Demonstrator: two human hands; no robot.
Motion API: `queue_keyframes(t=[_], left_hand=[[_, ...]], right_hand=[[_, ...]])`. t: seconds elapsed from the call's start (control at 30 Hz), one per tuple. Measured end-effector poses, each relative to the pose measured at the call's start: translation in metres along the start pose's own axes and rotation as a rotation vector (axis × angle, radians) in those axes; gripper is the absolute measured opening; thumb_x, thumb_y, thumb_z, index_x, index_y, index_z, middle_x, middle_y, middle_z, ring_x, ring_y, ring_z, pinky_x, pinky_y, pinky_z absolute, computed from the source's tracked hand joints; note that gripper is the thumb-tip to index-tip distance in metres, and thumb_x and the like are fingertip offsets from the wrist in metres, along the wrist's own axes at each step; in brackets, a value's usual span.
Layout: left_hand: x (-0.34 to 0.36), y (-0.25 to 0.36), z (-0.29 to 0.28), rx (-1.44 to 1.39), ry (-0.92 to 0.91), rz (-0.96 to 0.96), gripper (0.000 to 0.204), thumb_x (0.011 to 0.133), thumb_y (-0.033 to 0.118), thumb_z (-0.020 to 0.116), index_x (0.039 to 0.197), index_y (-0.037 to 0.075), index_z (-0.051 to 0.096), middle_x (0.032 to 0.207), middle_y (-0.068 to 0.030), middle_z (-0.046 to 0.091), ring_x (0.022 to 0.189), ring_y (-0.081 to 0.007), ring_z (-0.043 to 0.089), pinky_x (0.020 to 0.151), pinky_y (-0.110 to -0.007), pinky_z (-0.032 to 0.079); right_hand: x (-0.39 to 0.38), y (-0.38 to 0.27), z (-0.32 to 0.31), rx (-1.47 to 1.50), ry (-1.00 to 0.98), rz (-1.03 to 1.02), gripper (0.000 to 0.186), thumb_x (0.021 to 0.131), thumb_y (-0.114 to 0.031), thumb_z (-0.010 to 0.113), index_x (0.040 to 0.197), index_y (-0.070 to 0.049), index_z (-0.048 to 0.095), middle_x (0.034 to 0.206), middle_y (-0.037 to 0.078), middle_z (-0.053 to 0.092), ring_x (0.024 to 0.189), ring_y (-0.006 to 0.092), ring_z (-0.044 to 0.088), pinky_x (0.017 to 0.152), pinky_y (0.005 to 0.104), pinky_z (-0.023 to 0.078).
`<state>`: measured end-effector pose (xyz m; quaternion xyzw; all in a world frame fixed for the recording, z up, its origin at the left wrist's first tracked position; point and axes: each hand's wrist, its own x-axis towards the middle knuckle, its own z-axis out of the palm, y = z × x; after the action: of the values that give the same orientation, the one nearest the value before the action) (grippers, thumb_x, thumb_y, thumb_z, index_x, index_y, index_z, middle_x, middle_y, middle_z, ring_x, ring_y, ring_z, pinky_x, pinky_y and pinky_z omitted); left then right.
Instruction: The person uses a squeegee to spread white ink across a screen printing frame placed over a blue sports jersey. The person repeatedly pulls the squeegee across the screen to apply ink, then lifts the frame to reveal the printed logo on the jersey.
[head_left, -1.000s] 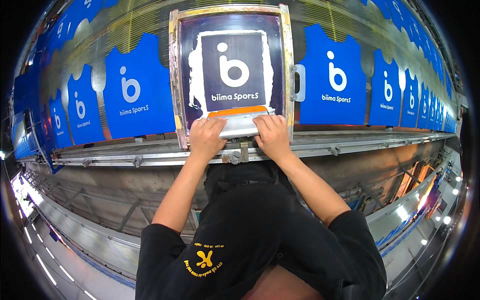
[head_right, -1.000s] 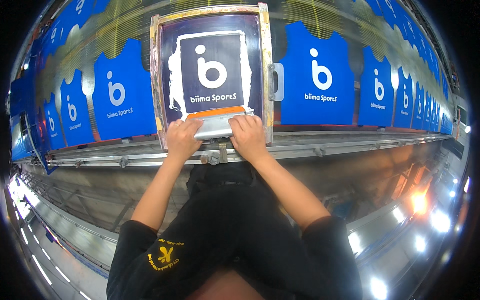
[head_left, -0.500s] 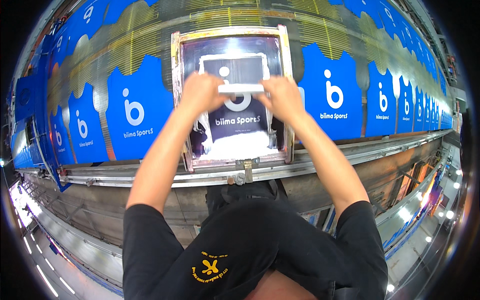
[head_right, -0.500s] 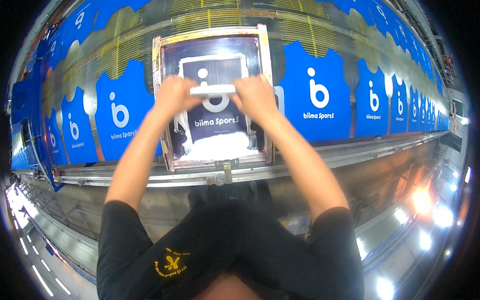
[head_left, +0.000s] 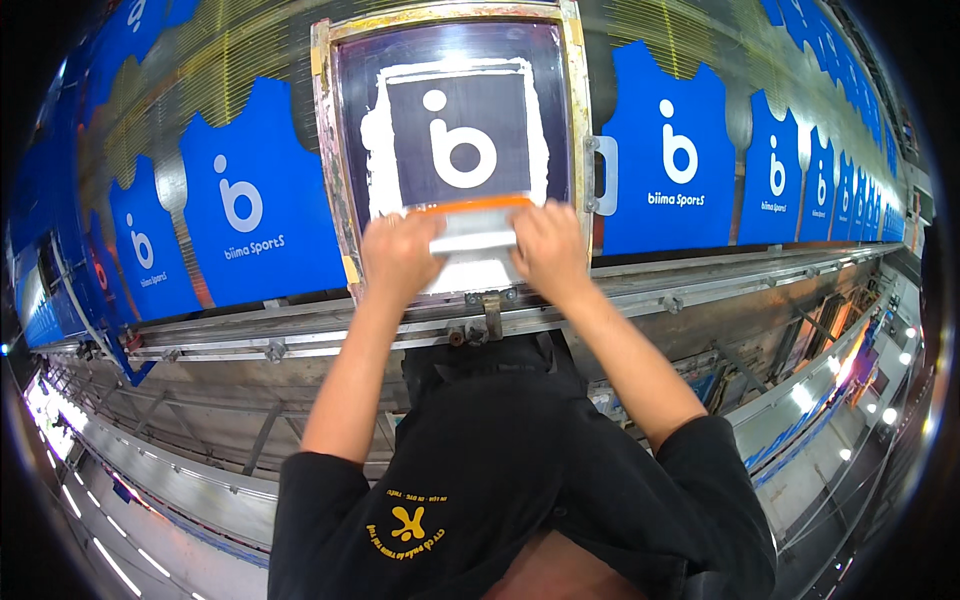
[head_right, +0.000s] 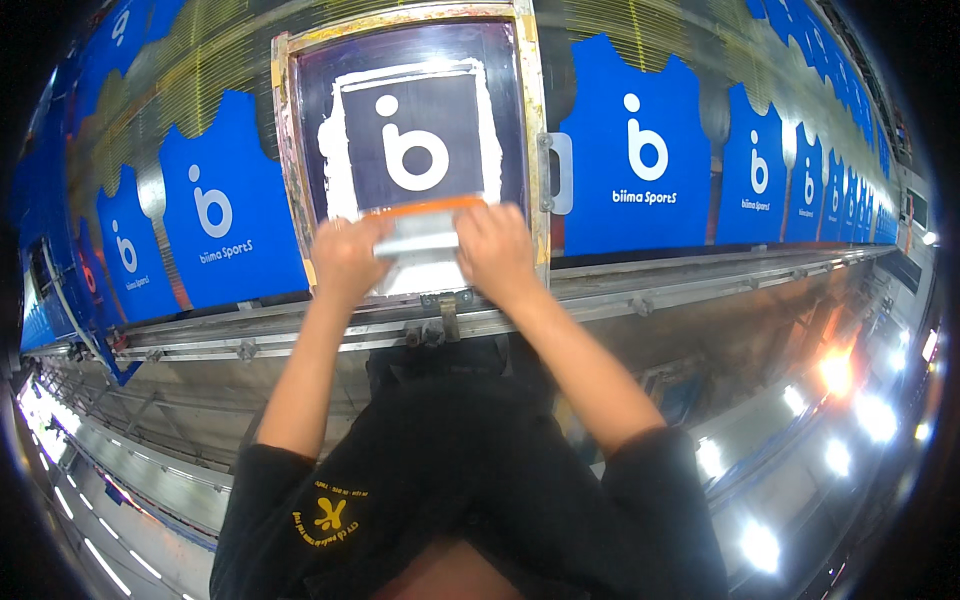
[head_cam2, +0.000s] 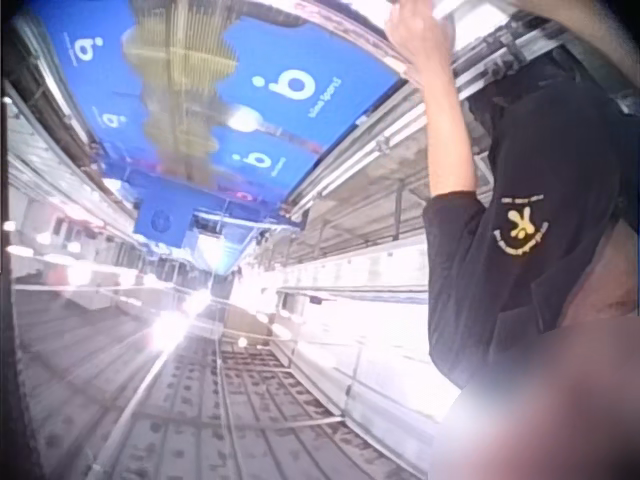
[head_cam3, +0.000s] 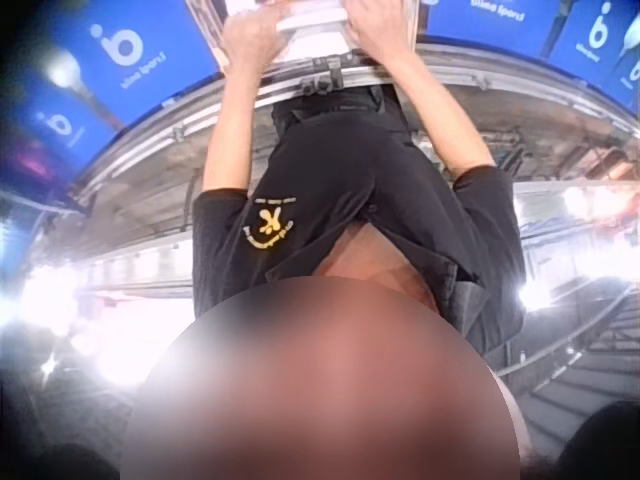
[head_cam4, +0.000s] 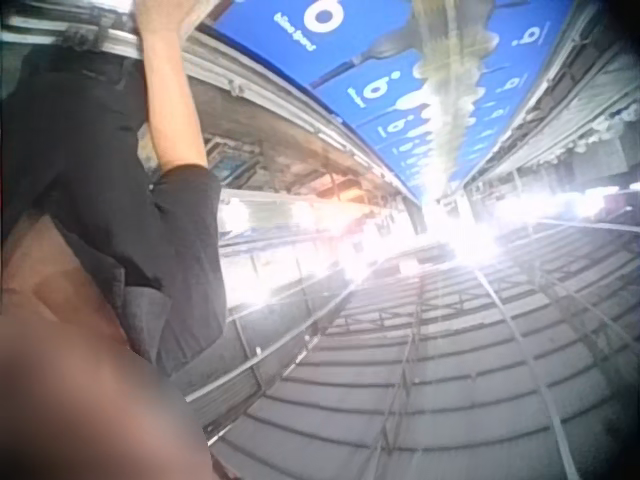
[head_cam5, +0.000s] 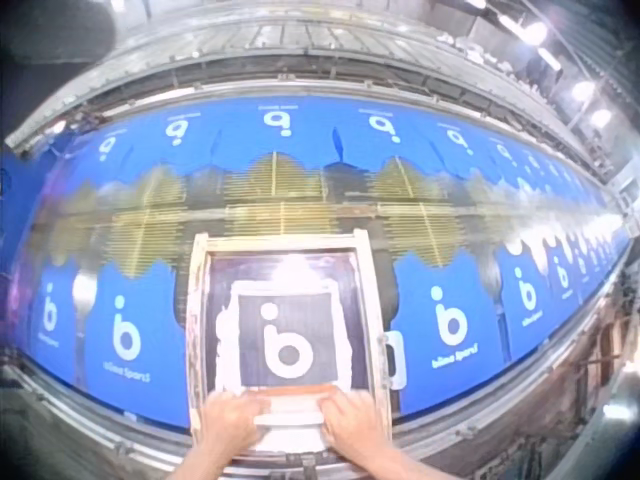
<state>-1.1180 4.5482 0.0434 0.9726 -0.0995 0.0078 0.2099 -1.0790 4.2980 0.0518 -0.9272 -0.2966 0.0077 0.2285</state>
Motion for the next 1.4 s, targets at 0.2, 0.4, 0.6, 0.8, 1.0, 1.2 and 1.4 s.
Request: queue_keyframes(t=[0.2,0.4,0.6,0.8,1.0,1.2,1.4], left_hand=[[0.01,-0.005,-0.024,-0.089,-0.046,0.067,0.029,0.067,0.032,0.094,0.086,0.014,0.082,0.081,-0.0071,0.077,0.075,-0.0288,0.071,0.07,-0.043,0.051],[0.186,-0.074,-0.059,0.001,-0.081,-0.035,0.039,0.073,0.051,0.091,0.087,0.015,0.084,0.079,-0.0142,0.077,0.076,-0.037,0.075,0.072,-0.049,0.059],[0.166,-0.094,-0.021,0.034,-0.032,-0.047,0.036,0.077,0.05,0.088,0.091,0.017,0.085,0.085,-0.0108,0.078,0.084,-0.0362,0.074,0.079,-0.048,0.058],[-0.001,-0.037,-0.014,-0.063,0.014,0.009,0.035,0.063,0.026,0.096,0.093,0.018,0.082,0.09,-0.0028,0.079,0.076,-0.0266,0.068,0.073,-0.04,0.051],[-0.002,-0.048,-0.031,-0.075,-0.269,-0.073,0.045,0.076,0.058,0.09,0.084,0.014,0.083,0.075,-0.008,0.075,0.077,-0.0332,0.074,0.072,-0.045,0.059],[0.016,-0.065,-0.03,-0.115,-0.508,-0.239,0.065,0.063,0.066,0.092,0.095,0.01,0.085,0.083,-0.0187,0.078,0.086,-0.0363,0.076,0.079,-0.047,0.059],[0.045,-0.08,-0.069,-0.362,-0.692,-0.273,0.066,0.064,0.066,0.092,0.098,0.009,0.086,0.081,-0.0189,0.077,0.084,-0.036,0.075,0.079,-0.045,0.057]], right_hand=[[0.01,-0.003,-0.013,0.077,-0.014,-0.052,0.035,0.072,-0.017,0.086,0.098,-0.008,0.065,0.09,0.009,0.063,0.089,0.0308,0.064,0.083,0.046,0.045],[0.183,0.063,-0.015,0.001,0.08,-0.051,0.032,0.084,-0.028,0.087,0.092,-0.003,0.068,0.088,0.014,0.069,0.088,0.038,0.065,0.081,0.0509,0.05],[0.177,0.061,0.028,-0.031,0.135,-0.031,0.029,0.079,-0.024,0.087,0.092,-0.006,0.069,0.087,0.011,0.069,0.086,0.0359,0.064,0.078,0.0482,0.049],[0.027,-0.021,0.021,0.038,0.038,-0.024,0.04,0.061,-0.011,0.087,0.092,-0.01,0.062,0.089,0.008,0.06,0.085,0.0297,0.061,0.077,0.0432,0.045],[0.028,-0.033,0.022,0.128,-0.102,0.011,0.036,0.073,-0.027,0.091,0.09,-0.005,0.069,0.086,0.014,0.068,0.085,0.0374,0.068,0.076,0.0489,0.05],[0.06,-0.027,0.035,0.19,-0.564,0.208,0.049,0.079,-0.048,0.089,0.092,-0.002,0.076,0.093,0.022,0.076,0.093,0.0391,0.075,0.081,0.05,0.058],[0.071,0.021,0.007,0.435,0.101,0.406,0.036,0.095,-0.04,0.08,0.096,-0.004,0.078,0.103,0.017,0.074,0.105,0.0338,0.068,0.093,0.0435,0.053]])
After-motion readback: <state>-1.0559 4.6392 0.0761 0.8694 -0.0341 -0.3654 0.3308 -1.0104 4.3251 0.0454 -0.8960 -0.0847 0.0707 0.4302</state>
